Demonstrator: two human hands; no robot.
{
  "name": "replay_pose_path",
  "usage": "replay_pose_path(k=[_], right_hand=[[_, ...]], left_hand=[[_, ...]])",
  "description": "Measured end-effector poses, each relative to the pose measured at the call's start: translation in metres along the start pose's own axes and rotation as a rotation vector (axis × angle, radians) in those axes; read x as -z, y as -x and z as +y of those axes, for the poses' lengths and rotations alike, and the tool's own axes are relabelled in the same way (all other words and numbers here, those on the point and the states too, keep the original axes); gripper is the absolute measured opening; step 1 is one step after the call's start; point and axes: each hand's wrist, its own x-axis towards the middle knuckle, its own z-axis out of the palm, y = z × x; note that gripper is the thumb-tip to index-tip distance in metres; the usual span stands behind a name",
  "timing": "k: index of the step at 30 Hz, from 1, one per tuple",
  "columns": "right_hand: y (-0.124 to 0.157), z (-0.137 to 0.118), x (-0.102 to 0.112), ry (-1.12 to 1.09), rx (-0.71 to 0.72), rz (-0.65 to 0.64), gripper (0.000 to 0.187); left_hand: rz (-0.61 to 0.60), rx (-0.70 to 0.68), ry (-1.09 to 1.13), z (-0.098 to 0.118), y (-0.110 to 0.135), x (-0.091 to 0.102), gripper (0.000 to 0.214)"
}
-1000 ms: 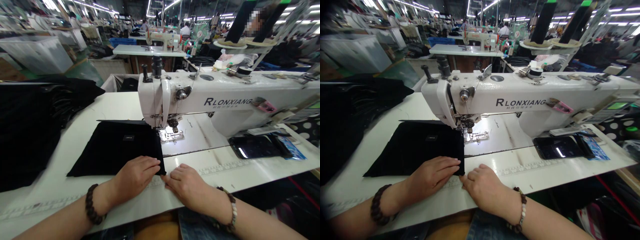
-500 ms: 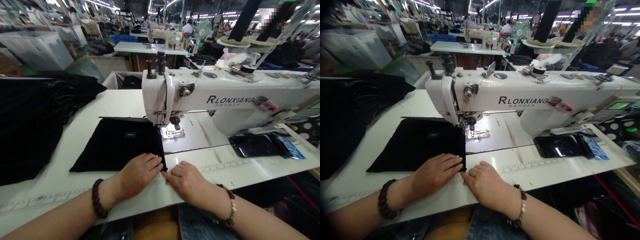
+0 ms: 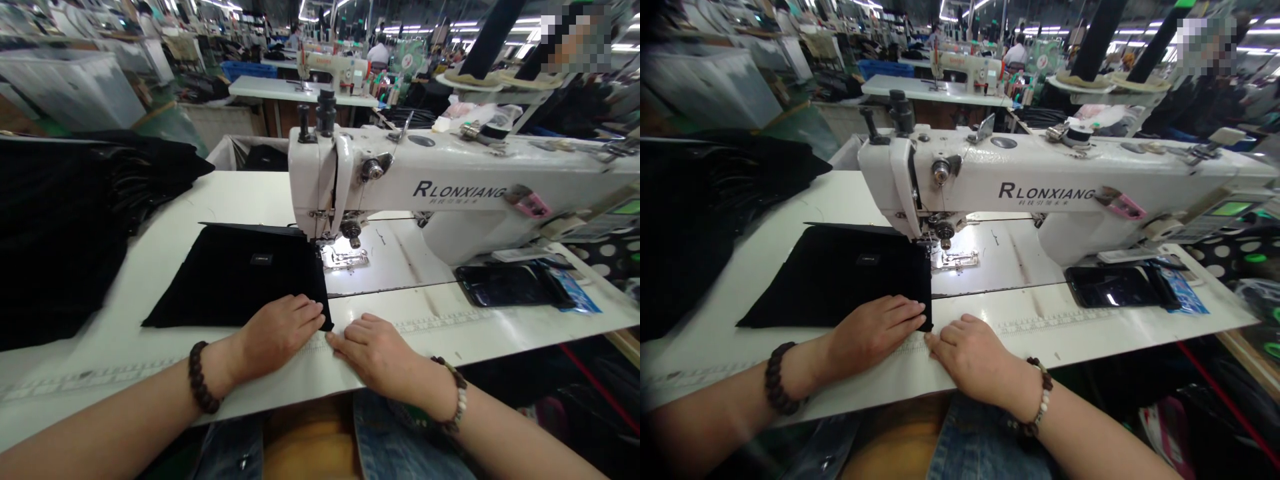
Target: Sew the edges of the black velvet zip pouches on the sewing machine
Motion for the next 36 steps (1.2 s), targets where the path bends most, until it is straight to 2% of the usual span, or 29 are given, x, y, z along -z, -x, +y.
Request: replay_pose_path(k=[4, 8, 14, 20, 27, 32, 36], right_hand=[[0.007, -0.001, 0.001, -0.004, 0.012, 0.109, 0.018], [0.007, -0.002, 0.001, 0.044, 0.018, 0.148, 0.022], [-0.001, -0.005, 0.004, 0.119, -0.025, -0.015, 0.028], [-0.007, -0.003, 0.009, 0.112, 0.0, -0.104, 0.03], [-0.019, 0.01, 0.003, 0.132, -0.033, -0.098, 0.029], [-0.035, 0.023, 0.004, 0.177, -0.051, -0.115, 0.03], [-0.048, 0.035, 0.006, 0.219, -0.067, -0.14, 0.027]], left_hand=[[0.011, -0.008, -0.006, 0.001, -0.001, 0.002, 0.028], [0.013, -0.009, -0.011, 0.001, -0.003, 0.003, 0.028], [0.009, -0.012, 0.011, -0.001, 0.001, 0.005, 0.028], [0.034, -0.023, 0.076, -0.005, 0.004, 0.005, 0.028], [0.058, 0.007, 0.139, -0.02, 0.002, -0.004, 0.023], [0.102, 0.0, 0.098, -0.038, -0.002, -0.009, 0.022], [0.067, 0.004, 0.067, -0.051, -0.006, -0.014, 0.023]])
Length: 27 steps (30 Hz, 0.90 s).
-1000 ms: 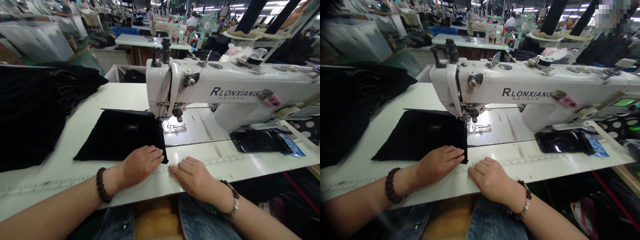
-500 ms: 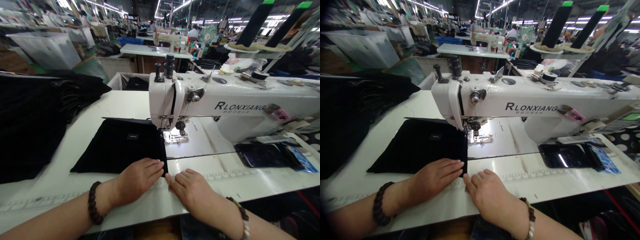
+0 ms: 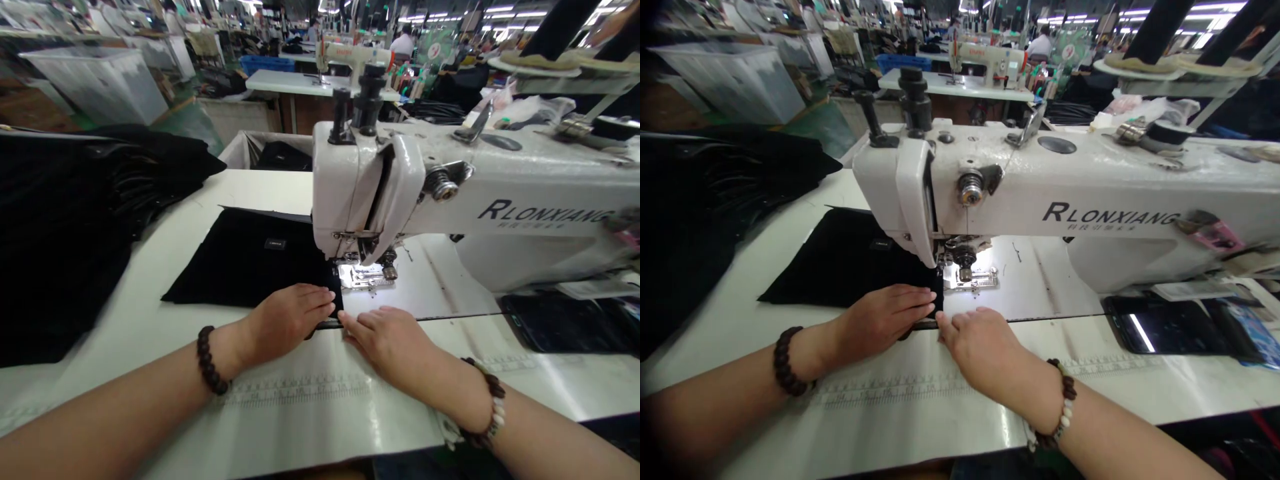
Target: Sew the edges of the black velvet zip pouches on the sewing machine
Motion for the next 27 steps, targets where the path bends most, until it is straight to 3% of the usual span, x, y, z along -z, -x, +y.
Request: replay_pose_path(k=[4, 11, 15, 27], right_hand=[[-0.012, 0.009, -0.002, 0.023, -0.036, 0.017, 0.022], [-0.021, 0.017, -0.012, 0.024, -0.049, 0.138, 0.032], [-0.021, 0.017, -0.014, 0.002, -0.064, 0.152, 0.031], [-0.022, 0.016, -0.011, 0.009, -0.075, 0.122, 0.028]], left_hand=[[-0.071, 0.014, -0.048, -0.013, -0.004, -0.003, 0.022], [-0.273, 0.11, -0.077, -0.034, -0.018, -0.003, 0.017], [-0.284, 0.177, -0.082, -0.042, -0.026, -0.003, 0.013], [-0.297, 0.18, -0.073, -0.047, -0.029, -0.004, 0.016]])
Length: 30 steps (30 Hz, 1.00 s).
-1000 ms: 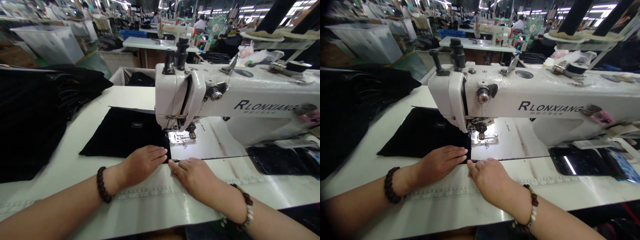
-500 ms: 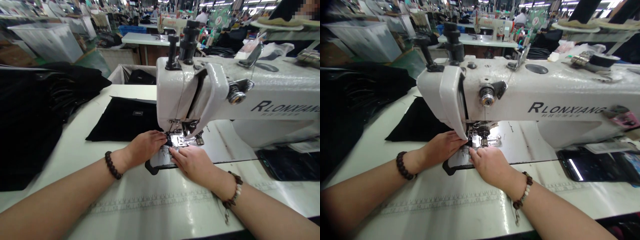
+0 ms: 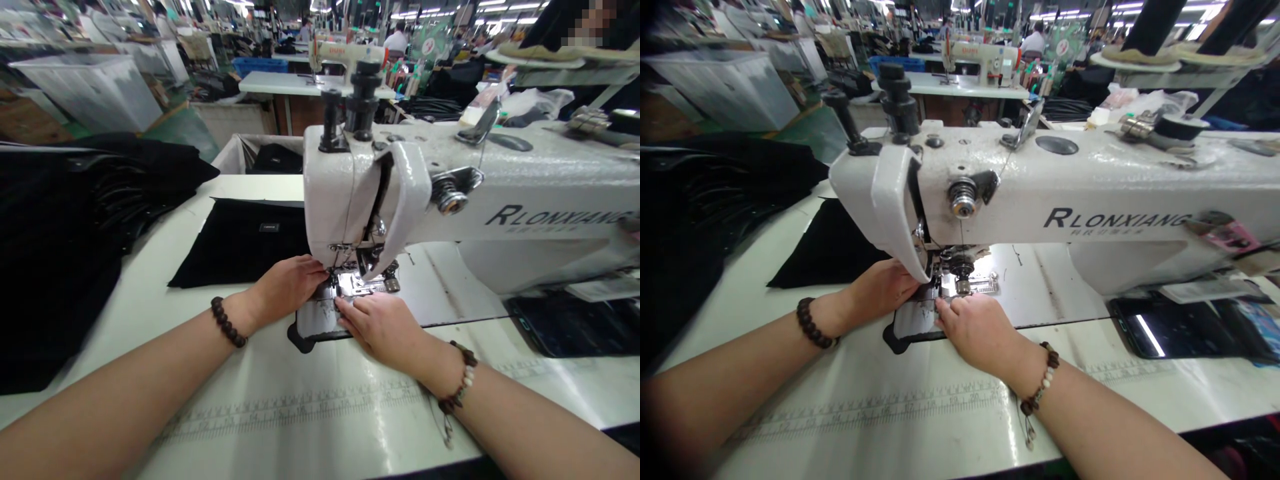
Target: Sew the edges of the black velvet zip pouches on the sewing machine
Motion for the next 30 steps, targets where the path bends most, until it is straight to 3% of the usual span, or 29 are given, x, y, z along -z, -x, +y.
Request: replay_pose_path(k=[6, 10, 12, 20, 26, 30], right_hand=[[0.002, 0.0, 0.0, -0.011, -0.016, -0.031, 0.028], [0.003, 0.003, 0.004, -0.04, -0.012, -0.054, 0.026], [0.004, 0.004, 0.006, -0.047, -0.017, -0.055, 0.026], [0.009, 0.009, 0.004, -0.099, -0.027, -0.009, 0.027], [0.01, 0.011, 0.006, -0.111, -0.028, 0.002, 0.029], [0.01, 0.009, 0.008, -0.12, -0.016, -0.027, 0.027]], left_hand=[[-0.043, 0.04, -0.021, -0.004, 0.004, 0.008, 0.018], [-0.191, -0.102, -0.045, 0.0, 0.012, 0.023, 0.023], [-0.239, -0.111, -0.005, 0.006, 0.016, 0.029, 0.024], [-0.168, 0.114, -0.003, 0.03, 0.028, 0.029, 0.029], [-0.156, 0.216, -0.072, 0.066, 0.023, 0.028, 0.035], [-0.12, 0.283, -0.066, 0.075, 0.024, 0.023, 0.037]])
